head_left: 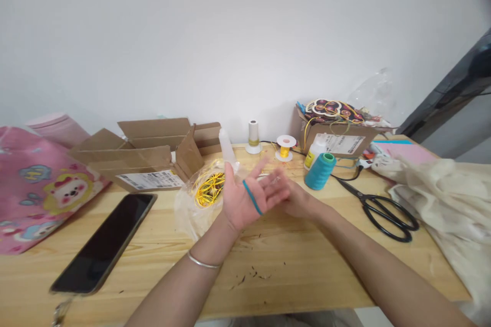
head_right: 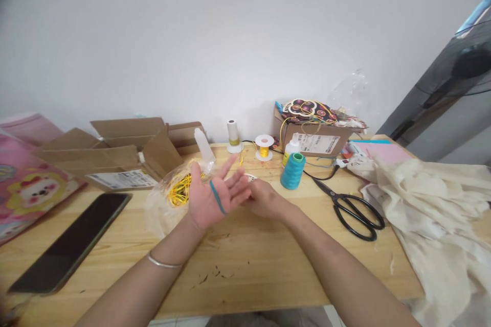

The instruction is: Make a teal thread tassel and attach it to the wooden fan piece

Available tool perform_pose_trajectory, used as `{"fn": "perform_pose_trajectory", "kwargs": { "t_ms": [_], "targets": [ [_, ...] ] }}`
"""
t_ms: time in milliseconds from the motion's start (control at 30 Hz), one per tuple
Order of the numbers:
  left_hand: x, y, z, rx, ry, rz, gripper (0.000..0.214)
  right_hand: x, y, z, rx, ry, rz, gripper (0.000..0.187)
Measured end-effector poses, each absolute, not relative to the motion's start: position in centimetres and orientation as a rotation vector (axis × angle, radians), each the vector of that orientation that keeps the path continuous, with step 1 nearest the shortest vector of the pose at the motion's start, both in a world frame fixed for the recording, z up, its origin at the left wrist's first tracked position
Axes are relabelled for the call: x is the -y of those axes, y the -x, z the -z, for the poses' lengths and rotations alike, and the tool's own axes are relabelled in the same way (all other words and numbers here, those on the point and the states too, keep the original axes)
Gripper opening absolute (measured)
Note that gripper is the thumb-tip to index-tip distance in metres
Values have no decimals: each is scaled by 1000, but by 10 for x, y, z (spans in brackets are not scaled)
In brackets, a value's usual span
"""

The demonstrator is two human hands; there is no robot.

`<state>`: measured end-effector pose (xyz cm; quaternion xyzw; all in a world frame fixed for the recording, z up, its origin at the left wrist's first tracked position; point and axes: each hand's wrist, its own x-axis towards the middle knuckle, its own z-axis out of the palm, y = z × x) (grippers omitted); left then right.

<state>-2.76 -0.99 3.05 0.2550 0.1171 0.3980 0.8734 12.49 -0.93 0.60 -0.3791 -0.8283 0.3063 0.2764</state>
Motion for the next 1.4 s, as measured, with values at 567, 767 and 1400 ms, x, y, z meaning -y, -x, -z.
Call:
{"fn": "perform_pose_trajectory", "kwargs": {
  "t_ms": [567, 767, 1400],
  "targets": [
    [8, 14, -15, -354, -409, -743, 66, 26, -131, -43, 2435, 898, 4, 26],
    [22, 1, -10, -235, -426, -413, 82, 13, -146, -37, 2300, 908, -176, 21],
    [-7, 27, -23, -374, -582, -1210, 61, 20, -142, -42, 1875, 1449, -1342, 39]
  ]
}}
